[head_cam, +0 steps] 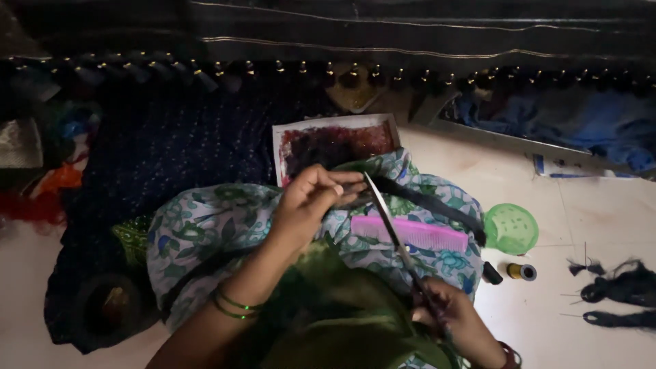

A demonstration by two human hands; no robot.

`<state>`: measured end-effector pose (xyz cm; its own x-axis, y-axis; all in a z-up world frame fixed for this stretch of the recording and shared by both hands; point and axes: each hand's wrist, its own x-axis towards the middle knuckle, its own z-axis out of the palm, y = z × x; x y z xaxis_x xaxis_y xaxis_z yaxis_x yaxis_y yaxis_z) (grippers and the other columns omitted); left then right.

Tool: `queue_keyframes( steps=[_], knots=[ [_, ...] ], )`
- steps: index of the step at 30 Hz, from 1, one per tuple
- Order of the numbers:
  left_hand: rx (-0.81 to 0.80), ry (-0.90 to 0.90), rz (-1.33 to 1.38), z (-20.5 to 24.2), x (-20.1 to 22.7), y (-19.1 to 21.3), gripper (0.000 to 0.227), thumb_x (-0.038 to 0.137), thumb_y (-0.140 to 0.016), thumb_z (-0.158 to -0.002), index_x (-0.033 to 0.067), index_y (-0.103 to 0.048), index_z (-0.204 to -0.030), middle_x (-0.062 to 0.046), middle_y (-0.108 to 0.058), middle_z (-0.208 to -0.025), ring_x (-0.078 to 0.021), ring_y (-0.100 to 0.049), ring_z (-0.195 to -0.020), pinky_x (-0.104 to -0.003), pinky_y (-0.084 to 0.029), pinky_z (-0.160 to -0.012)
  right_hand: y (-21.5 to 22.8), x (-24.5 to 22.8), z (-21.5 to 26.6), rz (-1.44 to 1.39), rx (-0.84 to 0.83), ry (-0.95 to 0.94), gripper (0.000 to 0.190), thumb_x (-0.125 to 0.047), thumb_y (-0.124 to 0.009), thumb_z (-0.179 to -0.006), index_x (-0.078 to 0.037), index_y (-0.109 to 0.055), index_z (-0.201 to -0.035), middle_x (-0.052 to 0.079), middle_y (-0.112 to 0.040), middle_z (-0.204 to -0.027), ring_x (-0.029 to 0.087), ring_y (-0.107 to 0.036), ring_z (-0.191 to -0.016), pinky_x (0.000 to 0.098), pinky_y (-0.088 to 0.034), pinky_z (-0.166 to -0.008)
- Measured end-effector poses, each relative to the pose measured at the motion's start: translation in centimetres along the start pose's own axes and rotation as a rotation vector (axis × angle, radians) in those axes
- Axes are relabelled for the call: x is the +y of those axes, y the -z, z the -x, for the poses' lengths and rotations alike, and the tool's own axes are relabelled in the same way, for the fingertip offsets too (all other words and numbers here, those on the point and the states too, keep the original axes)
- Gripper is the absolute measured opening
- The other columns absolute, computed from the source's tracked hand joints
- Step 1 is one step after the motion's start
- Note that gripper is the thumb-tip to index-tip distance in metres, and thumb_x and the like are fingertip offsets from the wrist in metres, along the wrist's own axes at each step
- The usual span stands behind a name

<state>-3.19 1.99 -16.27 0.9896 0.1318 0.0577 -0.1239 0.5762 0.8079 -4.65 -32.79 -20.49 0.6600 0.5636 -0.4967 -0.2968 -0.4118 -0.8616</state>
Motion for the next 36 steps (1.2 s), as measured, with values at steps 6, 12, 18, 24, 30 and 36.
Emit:
queue_keyframes(
  steps=[6,12,18,24,30,36],
  knots=[
    [0.052,-0.498,-1.125,-0.5,1.9,0.5,0.010,0.010,-0.077,-0.092,0.0069,-0.068,-0.093,-0.013,-0.061,-0.142,-0.0317,-0.053,-0.135,-0.042,-0.043,-0.109,3.0,1.4,1.4,0.067,0.078,0.111,0.028,-0.002,-0.063,-0.086,-0.003,-0.068,-0.114,0.004,-0.076,-0.092,0.011,-0.074,-0.085,0.0254,-0.058,-0.073],
    [0.090,-0.333,-1.131,-0.8,1.6,-0.1,0.010,0.015,-0.078,-0.092,0.0069,-0.071,-0.094,-0.010,-0.057,-0.150,-0.0281,-0.050,-0.135,-0.038,-0.047,-0.102,11.5,4.2,0.6,0.400,0.213,0.295,0.037,0.012,-0.066,-0.080,-0.005,-0.075,-0.111,0.009,-0.077,-0.110,0.017,-0.071,-0.082,0.0294,-0.056,-0.064],
    [0.069,-0.306,-1.076,-0.6,1.1,-2.4,0.010,0.011,-0.076,-0.094,0.0042,-0.069,-0.094,-0.010,-0.060,-0.147,-0.0274,-0.054,-0.139,-0.040,-0.043,-0.115,23.1,9.3,-7.9,0.704,0.714,0.137,0.020,-0.009,-0.069,-0.091,-0.004,-0.075,-0.110,0.013,-0.076,-0.099,0.026,-0.075,-0.086,0.0347,-0.058,-0.076],
    [0.072,-0.213,-1.066,0.2,1.8,-3.7,0.009,0.010,-0.074,-0.092,0.0038,-0.068,-0.092,-0.008,-0.064,-0.141,-0.0228,-0.062,-0.122,-0.037,-0.047,-0.106,29.2,20.3,-21.2,1.338,0.231,-0.142,0.022,-0.021,-0.067,-0.089,-0.006,-0.077,-0.100,0.018,-0.074,-0.105,0.036,-0.071,-0.099,0.0433,-0.056,-0.088],
    [0.071,-0.180,-0.940,1.2,0.6,-3.4,0.009,0.007,-0.071,-0.097,0.0013,-0.065,-0.096,-0.011,-0.067,-0.135,-0.0224,-0.062,-0.126,-0.035,-0.048,-0.107,28.9,22.0,-21.8,1.300,0.154,-0.440,0.022,-0.008,-0.061,-0.090,0.002,-0.075,-0.104,0.026,-0.074,-0.108,0.038,-0.075,-0.104,0.0440,-0.061,-0.084],
    [0.077,0.046,-0.503,1.2,-2.7,-3.5,0.008,0.004,-0.066,-0.100,0.0011,-0.063,-0.106,-0.011,-0.072,-0.115,-0.0172,-0.068,-0.107,-0.030,-0.053,-0.096,26.8,20.0,-19.5,1.162,0.335,-0.339,0.021,-0.012,-0.060,-0.095,0.000,-0.073,-0.107,0.025,-0.071,-0.114,0.041,-0.070,-0.106,0.0471,-0.056,-0.088]
  ],
)
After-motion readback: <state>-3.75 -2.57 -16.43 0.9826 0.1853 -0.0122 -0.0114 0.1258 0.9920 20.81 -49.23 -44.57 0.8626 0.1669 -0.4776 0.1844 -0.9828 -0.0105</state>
